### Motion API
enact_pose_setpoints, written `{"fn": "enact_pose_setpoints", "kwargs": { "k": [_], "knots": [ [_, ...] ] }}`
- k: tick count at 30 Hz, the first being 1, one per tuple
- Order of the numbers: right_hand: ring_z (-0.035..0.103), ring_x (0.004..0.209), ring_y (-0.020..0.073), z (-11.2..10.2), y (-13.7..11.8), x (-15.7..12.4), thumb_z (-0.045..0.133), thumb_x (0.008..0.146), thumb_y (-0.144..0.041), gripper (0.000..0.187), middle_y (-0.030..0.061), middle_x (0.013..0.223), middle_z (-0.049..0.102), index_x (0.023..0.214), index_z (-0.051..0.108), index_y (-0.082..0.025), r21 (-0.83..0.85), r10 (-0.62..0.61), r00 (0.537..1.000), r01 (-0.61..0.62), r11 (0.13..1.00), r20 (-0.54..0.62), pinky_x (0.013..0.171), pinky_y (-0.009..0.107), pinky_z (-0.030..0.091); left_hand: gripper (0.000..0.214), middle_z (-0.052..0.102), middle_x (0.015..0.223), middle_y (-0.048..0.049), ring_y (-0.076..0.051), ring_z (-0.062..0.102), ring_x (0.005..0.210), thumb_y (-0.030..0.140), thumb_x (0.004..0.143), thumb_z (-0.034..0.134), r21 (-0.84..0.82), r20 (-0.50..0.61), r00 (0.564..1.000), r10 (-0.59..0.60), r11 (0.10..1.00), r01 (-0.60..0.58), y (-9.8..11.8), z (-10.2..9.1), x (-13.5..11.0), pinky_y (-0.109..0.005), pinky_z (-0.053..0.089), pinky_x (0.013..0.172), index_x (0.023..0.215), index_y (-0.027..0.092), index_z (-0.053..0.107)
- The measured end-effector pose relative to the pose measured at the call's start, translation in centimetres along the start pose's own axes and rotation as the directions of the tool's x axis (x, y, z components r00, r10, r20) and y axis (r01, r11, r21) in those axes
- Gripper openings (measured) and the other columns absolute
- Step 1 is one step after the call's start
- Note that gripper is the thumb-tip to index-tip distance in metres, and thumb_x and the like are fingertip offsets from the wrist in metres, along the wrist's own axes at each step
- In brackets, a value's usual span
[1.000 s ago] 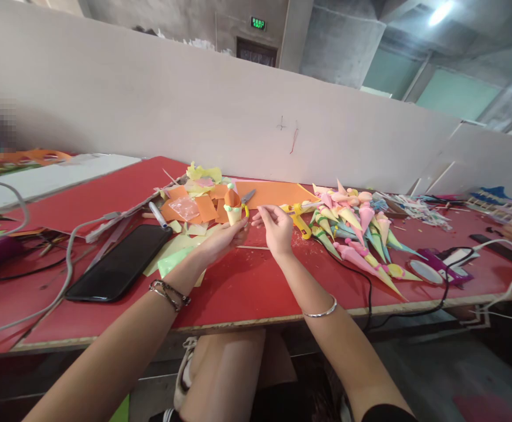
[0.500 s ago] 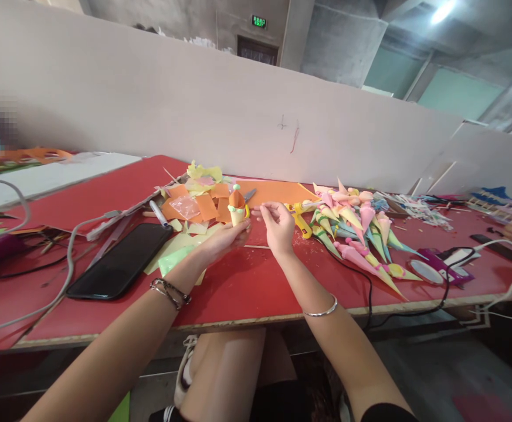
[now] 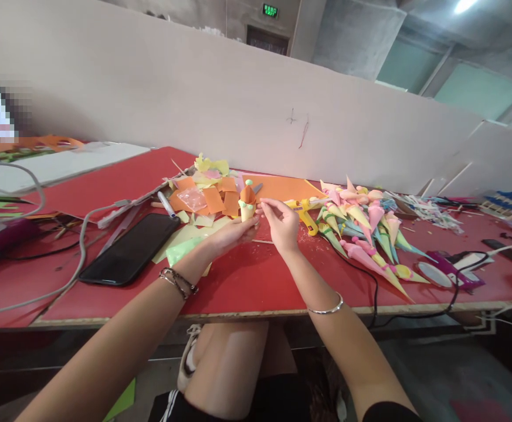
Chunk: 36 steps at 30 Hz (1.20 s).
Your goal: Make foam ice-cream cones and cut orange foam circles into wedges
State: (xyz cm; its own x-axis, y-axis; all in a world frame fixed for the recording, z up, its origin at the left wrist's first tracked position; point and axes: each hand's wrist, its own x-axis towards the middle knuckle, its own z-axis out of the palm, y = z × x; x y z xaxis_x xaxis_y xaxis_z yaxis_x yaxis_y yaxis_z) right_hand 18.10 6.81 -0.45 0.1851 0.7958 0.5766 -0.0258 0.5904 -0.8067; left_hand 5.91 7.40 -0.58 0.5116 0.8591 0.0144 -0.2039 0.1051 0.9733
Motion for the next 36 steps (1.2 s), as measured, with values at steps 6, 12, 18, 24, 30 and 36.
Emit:
{"fn": "enact_pose_setpoints", "kwargs": {
  "k": [6,12,18,24,30,36],
  "knots": [
    [0.06,0.077,0.0145,-0.1,-0.2,0.0,0.061,0.077,-0.031,0.009,0.0012,0.081,0.061,0.077,0.066,-0.024,-0.122,-0.148,0.986,0.157,0.98,0.079,0.071,0.029,0.052,0.038,0.03,0.052,0.0073,-0.003,0.021,0.043,0.044,0.068,0.066,0.038,0.004,1.0,-0.017,0.999,0.017,0.2,0.2,-0.2,-0.021,0.014,0.042,0.057,0.017,0.042],
    [0.057,0.082,0.0144,-0.1,-0.1,0.0,0.061,0.078,-0.028,0.007,0.001,0.085,0.054,0.078,0.068,-0.027,-0.185,-0.191,0.975,0.209,0.96,0.111,0.076,0.03,0.05,0.039,0.027,0.049,0.0077,-0.004,0.02,0.043,0.044,0.069,0.065,0.057,-0.014,1.0,-0.012,0.998,0.013,0.1,0.3,-0.2,-0.022,0.014,0.043,0.054,0.018,0.039],
    [0.057,0.083,0.0141,-0.1,0.6,0.1,0.061,0.078,-0.03,0.008,0.0011,0.086,0.053,0.08,0.068,-0.027,-0.188,-0.204,0.971,0.225,0.956,0.124,0.078,0.031,0.05,0.04,0.029,0.05,0.0076,-0.004,0.02,0.045,0.045,0.067,0.064,0.07,-0.011,0.999,-0.031,0.997,0.031,0.2,0.4,-0.3,-0.022,0.015,0.045,0.055,0.018,0.038],
    [0.058,0.085,0.015,-0.1,0.9,0.1,0.059,0.079,-0.033,0.011,0.0018,0.088,0.053,0.082,0.067,-0.026,-0.159,-0.189,0.974,0.208,0.965,0.124,0.079,0.032,0.051,0.043,0.028,0.049,0.0081,-0.004,0.02,0.045,0.05,0.064,0.065,0.088,-0.018,1.0,-0.026,0.996,0.027,0.1,0.3,-0.2,-0.022,0.016,0.045,0.055,0.018,0.038],
    [0.058,0.082,0.0138,0.1,0.6,0.1,0.06,0.077,-0.031,0.02,0.002,0.091,0.055,0.096,0.057,-0.025,-0.06,-0.106,0.987,0.114,0.992,0.119,0.074,0.029,0.052,0.045,0.032,0.05,0.0068,-0.004,0.023,0.045,0.052,0.06,0.067,0.108,0.013,1.0,-0.018,0.994,0.017,-0.1,0.1,0.0,-0.023,0.015,0.045,0.055,0.018,0.039],
    [0.06,0.087,0.0148,0.4,1.1,0.1,0.063,0.073,-0.034,0.036,0.0033,0.094,0.059,0.104,0.049,-0.025,0.03,0.002,0.995,-0.005,1.0,0.098,0.079,0.03,0.051,0.042,0.03,0.05,0.0071,-0.005,0.022,0.045,0.05,0.064,0.066,0.103,0.025,1.0,-0.006,0.995,0.003,-0.1,0.1,0.0,-0.023,0.015,0.044,0.055,0.018,0.039]
  ]
}}
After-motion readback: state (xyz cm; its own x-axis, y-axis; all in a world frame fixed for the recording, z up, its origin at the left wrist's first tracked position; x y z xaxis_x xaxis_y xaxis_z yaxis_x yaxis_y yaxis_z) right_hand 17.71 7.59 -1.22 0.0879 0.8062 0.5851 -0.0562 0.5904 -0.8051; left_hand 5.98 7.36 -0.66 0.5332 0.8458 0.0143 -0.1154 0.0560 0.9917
